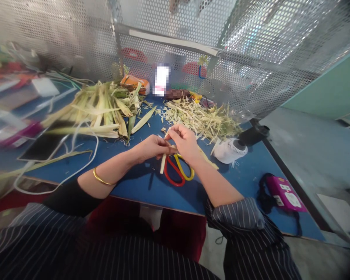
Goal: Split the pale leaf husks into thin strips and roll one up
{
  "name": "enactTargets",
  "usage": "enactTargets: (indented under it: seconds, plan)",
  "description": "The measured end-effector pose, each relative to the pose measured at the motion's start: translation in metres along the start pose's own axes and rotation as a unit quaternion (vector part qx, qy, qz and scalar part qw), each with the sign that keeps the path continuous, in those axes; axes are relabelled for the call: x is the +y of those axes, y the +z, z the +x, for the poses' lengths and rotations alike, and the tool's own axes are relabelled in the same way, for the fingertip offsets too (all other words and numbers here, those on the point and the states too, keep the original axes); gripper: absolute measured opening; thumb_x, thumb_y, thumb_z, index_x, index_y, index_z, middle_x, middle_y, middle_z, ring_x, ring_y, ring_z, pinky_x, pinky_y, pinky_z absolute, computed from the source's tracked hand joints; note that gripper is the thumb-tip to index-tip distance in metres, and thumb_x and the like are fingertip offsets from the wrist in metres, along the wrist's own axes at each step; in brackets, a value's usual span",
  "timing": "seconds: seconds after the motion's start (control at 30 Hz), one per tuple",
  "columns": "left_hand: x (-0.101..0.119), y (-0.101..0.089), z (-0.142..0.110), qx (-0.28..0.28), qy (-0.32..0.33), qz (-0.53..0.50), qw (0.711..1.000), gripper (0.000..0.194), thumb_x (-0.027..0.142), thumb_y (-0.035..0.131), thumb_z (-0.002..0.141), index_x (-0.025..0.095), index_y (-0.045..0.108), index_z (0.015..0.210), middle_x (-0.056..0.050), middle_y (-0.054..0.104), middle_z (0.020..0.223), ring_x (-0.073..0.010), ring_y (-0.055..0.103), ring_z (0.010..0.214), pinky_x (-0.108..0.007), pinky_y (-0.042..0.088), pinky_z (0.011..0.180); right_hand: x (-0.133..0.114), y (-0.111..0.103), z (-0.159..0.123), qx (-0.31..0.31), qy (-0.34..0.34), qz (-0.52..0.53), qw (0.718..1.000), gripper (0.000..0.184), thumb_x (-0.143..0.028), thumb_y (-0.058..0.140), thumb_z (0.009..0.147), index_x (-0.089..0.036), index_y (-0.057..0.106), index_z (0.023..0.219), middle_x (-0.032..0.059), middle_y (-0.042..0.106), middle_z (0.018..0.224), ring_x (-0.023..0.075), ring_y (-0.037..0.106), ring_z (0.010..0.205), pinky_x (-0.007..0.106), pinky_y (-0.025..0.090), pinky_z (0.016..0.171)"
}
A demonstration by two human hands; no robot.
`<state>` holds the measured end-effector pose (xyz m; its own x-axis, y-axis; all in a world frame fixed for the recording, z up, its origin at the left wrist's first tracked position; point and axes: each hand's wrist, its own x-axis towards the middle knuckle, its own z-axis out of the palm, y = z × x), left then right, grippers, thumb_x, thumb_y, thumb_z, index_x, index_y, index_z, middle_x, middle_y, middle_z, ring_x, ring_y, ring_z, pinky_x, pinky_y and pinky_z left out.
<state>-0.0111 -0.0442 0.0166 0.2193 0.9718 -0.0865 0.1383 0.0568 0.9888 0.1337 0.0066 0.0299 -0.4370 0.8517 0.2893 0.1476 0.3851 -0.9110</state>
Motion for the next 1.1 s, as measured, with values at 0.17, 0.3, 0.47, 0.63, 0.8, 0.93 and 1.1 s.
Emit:
enactTargets:
  seconds: [0.17,0.3,0.47,0.63,0.8,0.93,1.1]
  plan:
    - [0.004,-0.005,0.002,0.087,-0.020,-0.104,0.991,0.027,0.038,0.076,0.066,0.014,0.064,0.060,0.001,0.054,0.056,-0.0050,0.043,0.044,-0.021,0.032,0.043,0.004,-0.021,0.011,-0.094,-0.010,-0.032,0.995,0.028,-0.046,0.056,0.085,-0.020,0.061,0.094,0.0019,0.067,0.085,0.0140,0.060,0.078,0.027,0.045,0.073]
    - [0.007,-0.008,0.003,0.121,-0.043,-0.134,0.983,0.027,0.038,0.075,0.067,0.014,0.065,0.064,-0.001,0.058,0.059,-0.0051,0.045,0.044,-0.021,0.030,0.041,0.004,-0.036,0.016,-0.147,-0.029,-0.122,0.981,0.024,-0.042,0.061,0.082,-0.019,0.068,0.082,-0.0001,0.065,0.075,0.0126,0.055,0.071,0.027,0.041,0.072]
    - [0.007,-0.006,0.002,0.116,-0.050,-0.116,0.985,0.025,0.036,0.075,0.066,0.012,0.069,0.068,-0.001,0.057,0.054,-0.0055,0.044,0.043,-0.021,0.029,0.041,0.014,-0.034,0.015,-0.098,-0.020,-0.137,0.986,0.020,-0.035,0.060,0.081,-0.019,0.067,0.071,-0.0009,0.062,0.064,0.0125,0.054,0.063,0.027,0.040,0.065]
    - [0.004,-0.006,0.005,0.127,-0.046,-0.124,0.983,0.019,0.029,0.074,0.068,0.011,0.069,0.066,-0.003,0.058,0.055,-0.0056,0.045,0.045,-0.021,0.028,0.041,0.021,-0.030,0.016,-0.061,-0.007,-0.186,0.981,0.024,-0.039,0.059,0.082,-0.019,0.068,0.073,0.0026,0.066,0.070,0.0168,0.058,0.069,0.029,0.043,0.069]
    - [0.002,-0.009,0.008,0.194,-0.025,-0.154,0.968,0.021,0.033,0.074,0.069,0.013,0.067,0.066,0.001,0.055,0.051,-0.0049,0.045,0.043,-0.019,0.029,0.040,-0.002,-0.027,0.006,0.074,-0.126,-0.309,0.940,0.027,-0.042,0.052,0.088,-0.021,0.068,0.087,0.0079,0.068,0.092,0.0213,0.059,0.088,0.032,0.040,0.079]
    - [0.001,-0.009,0.009,0.225,-0.023,-0.159,0.961,0.023,0.034,0.073,0.071,0.014,0.064,0.066,0.003,0.054,0.049,-0.0050,0.046,0.042,-0.018,0.033,0.041,-0.015,-0.014,-0.006,-0.076,-0.045,-0.288,0.953,0.026,-0.046,0.058,0.084,-0.022,0.064,0.077,0.0011,0.066,0.068,0.0146,0.054,0.060,0.027,0.033,0.058]
    - [-0.001,-0.010,0.010,0.189,-0.034,-0.179,0.965,0.027,0.037,0.076,0.070,0.012,0.067,0.076,0.000,0.061,0.055,-0.0069,0.055,0.048,-0.018,0.040,0.046,-0.006,-0.010,-0.005,-0.075,-0.031,-0.327,0.942,0.023,-0.036,0.055,0.086,-0.022,0.061,0.070,-0.0010,0.058,0.057,0.0124,0.045,0.052,0.027,0.026,0.054]
